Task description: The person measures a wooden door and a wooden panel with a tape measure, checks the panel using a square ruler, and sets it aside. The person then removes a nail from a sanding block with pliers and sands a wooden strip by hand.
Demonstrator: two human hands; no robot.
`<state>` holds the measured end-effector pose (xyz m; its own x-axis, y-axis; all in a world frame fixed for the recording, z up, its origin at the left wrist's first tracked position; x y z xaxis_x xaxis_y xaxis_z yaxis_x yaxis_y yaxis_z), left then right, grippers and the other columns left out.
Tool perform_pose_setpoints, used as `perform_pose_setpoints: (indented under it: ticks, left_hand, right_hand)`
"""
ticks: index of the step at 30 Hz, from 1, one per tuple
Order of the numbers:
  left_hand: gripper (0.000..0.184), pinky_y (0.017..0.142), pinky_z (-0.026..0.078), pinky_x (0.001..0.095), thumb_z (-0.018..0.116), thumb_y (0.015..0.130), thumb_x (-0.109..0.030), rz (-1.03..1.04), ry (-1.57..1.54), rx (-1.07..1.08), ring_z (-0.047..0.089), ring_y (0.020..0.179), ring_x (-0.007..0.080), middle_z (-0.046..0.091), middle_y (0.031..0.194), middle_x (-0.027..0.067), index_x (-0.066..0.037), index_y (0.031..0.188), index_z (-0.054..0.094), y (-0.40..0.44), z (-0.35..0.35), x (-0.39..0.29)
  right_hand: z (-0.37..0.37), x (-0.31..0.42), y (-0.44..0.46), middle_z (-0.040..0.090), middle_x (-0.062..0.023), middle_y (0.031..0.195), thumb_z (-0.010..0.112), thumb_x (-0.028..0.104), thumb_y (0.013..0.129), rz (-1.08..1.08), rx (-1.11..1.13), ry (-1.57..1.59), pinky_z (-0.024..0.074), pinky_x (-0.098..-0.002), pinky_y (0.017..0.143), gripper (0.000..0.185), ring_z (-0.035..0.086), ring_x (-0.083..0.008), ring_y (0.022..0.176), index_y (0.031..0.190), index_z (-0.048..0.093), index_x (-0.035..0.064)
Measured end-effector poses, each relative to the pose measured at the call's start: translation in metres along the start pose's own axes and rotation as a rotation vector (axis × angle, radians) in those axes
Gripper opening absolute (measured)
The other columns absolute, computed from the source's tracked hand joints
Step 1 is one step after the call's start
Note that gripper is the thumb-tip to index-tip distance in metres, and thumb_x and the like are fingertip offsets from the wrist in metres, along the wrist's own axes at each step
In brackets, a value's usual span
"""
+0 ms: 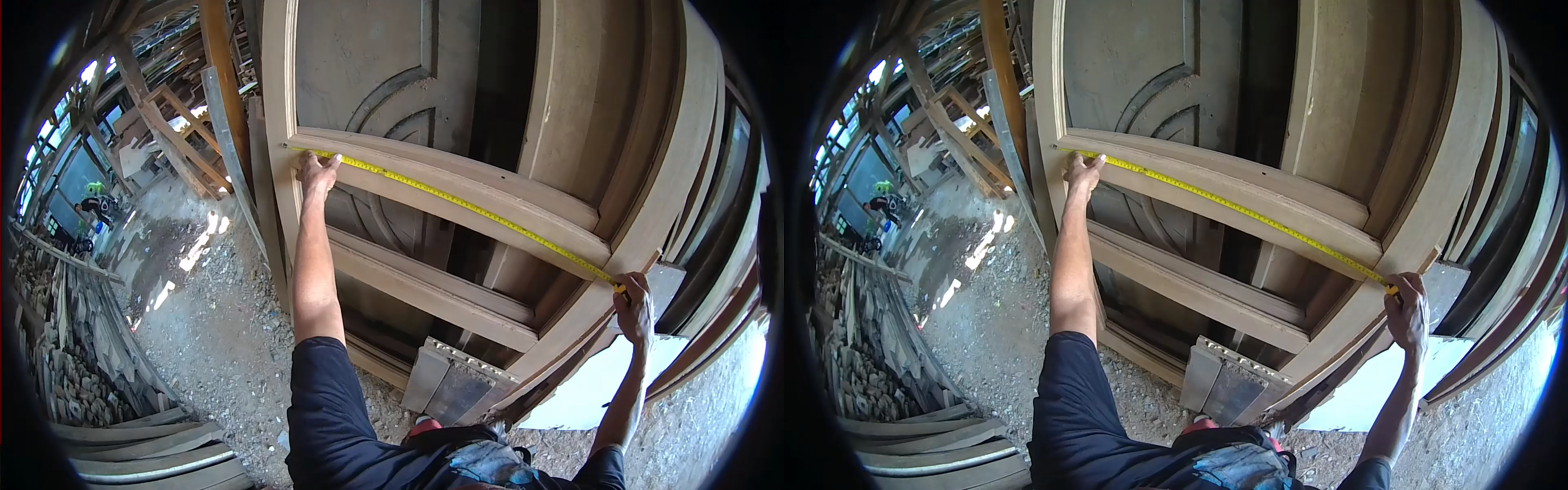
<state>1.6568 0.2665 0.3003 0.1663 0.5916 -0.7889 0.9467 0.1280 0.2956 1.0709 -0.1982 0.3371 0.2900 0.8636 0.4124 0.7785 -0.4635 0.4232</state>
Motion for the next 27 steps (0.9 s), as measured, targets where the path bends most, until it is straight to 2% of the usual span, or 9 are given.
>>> perform_pose_setpoints:
  ticks: [11, 15, 16, 17, 19, 20, 22, 23, 27]
  left_hand:
    - [0.108, 0.120, 0.029, 0.0503, 0.085, 0.077, -0.046, 0.080, -0.065, -0.054, 0.020, 0.148, 0.0466, 0.023, 0.162, 0.0279, 0.004, 0.155, 0.028, 0.045, -0.015, 0.035]
    - [0.098, 0.115, 0.036, 0.0486, 0.085, 0.076, -0.048, 0.073, -0.125, -0.083, 0.041, 0.137, 0.0433, 0.049, 0.144, 0.0252, 0.004, 0.145, 0.040, 0.066, -0.016, 0.055]
    - [0.096, 0.109, 0.042, 0.0472, 0.085, 0.076, -0.048, 0.151, -0.039, -0.154, 0.057, 0.122, 0.0377, 0.060, 0.131, 0.0219, 0.003, 0.144, 0.041, 0.077, -0.014, 0.063]
    - [0.084, 0.102, 0.047, 0.0440, 0.085, 0.076, -0.047, 0.114, -0.039, -0.054, 0.066, 0.108, 0.0305, 0.068, 0.118, 0.0187, 0.002, 0.135, 0.052, 0.040, -0.040, 0.023]
    - [0.030, 0.086, 0.053, 0.0366, 0.077, 0.087, -0.027, 0.352, -0.180, 0.003, 0.068, 0.087, 0.0197, 0.073, 0.095, 0.0085, 0.000, 0.100, 0.072, 0.041, -0.038, 0.005]
    - [0.025, 0.085, 0.053, 0.0355, 0.075, 0.090, -0.021, 0.353, -0.146, 0.068, 0.067, 0.089, 0.0192, 0.074, 0.100, 0.0086, 0.000, 0.105, 0.072, 0.046, -0.035, 0.005]
    - [0.038, 0.087, 0.053, 0.0380, 0.077, 0.091, -0.032, 0.482, -0.148, 0.057, 0.068, 0.094, 0.0217, 0.074, 0.104, 0.0116, 0.001, 0.108, 0.072, 0.071, -0.031, 0.021]
    - [0.043, 0.088, 0.052, 0.0390, 0.076, 0.091, -0.035, 0.453, -0.040, 0.043, 0.068, 0.095, 0.0228, 0.074, 0.104, 0.0151, 0.004, 0.108, 0.071, 0.122, -0.020, 0.066]
    - [0.065, 0.095, 0.049, 0.0357, 0.078, 0.091, -0.039, 0.337, 0.037, -0.067, 0.063, 0.103, 0.0234, 0.066, 0.119, 0.0221, 0.012, 0.123, 0.056, 0.112, -0.026, 0.069]
  right_hand:
    - [0.011, -0.014, 0.002, 0.061, -0.0190, 0.111, 0.062, 0.004, 0.080, 0.047, 0.079, 0.026, 0.0517, -0.0433, 0.089, 0.031, 0.063, -0.0352, 0.101, 0.110, 0.068, 0.0005]
    - [0.017, -0.013, 0.006, 0.062, -0.0195, 0.109, 0.061, 0.005, 0.079, 0.016, 0.086, 0.033, 0.0514, -0.0439, 0.090, 0.032, 0.063, -0.0362, 0.101, 0.110, 0.068, 0.0017]
    - [0.015, -0.014, 0.003, 0.063, -0.0196, 0.109, 0.061, 0.005, 0.079, 0.017, 0.079, 0.028, 0.0513, -0.0442, 0.090, 0.032, 0.063, -0.0367, 0.101, 0.110, 0.068, 0.0023]
    - [0.016, -0.015, 0.003, 0.063, -0.0198, 0.107, 0.060, 0.006, 0.078, 0.006, 0.068, 0.000, 0.0509, -0.0453, 0.091, 0.035, 0.063, -0.0377, 0.103, 0.112, 0.069, 0.0051]
    - [0.018, -0.029, -0.001, 0.064, -0.0195, 0.111, 0.062, 0.008, 0.079, -0.021, 0.066, -0.068, 0.0504, -0.0455, 0.093, 0.042, 0.062, -0.0379, 0.107, 0.121, 0.068, 0.0096]
    - [0.016, -0.028, -0.004, 0.065, -0.0185, 0.112, 0.063, 0.010, 0.081, 0.054, 0.082, -0.078, 0.0505, -0.0452, 0.093, 0.042, 0.062, -0.0383, 0.108, 0.123, 0.067, 0.0104]
    - [0.013, -0.025, -0.004, 0.064, -0.0176, 0.112, 0.066, 0.012, 0.083, 0.071, 0.029, -0.066, 0.0507, -0.0448, 0.094, 0.039, 0.062, -0.0366, 0.107, 0.122, 0.070, 0.0102]
    - [0.014, -0.031, -0.006, 0.064, -0.0173, 0.114, 0.068, 0.012, 0.083, 0.041, -0.002, -0.084, 0.0508, -0.0434, 0.094, 0.039, 0.062, -0.0351, 0.108, 0.121, 0.071, 0.0108]
    - [0.017, -0.036, -0.020, 0.054, -0.0210, 0.130, 0.072, 0.015, 0.085, 0.152, -0.123, -0.114, 0.0492, -0.0466, 0.101, 0.041, 0.055, -0.0387, 0.120, 0.125, 0.070, 0.0139]
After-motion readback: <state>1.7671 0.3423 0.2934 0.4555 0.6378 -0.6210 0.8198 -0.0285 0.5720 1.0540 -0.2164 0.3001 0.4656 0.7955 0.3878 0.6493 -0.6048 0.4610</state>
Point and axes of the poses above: each hand's wrist, its own y-axis towards the middle knuckle, its own z-axis out of the palm, x = y × z, the point moved 5 cm from there along y, towards the middle knuckle
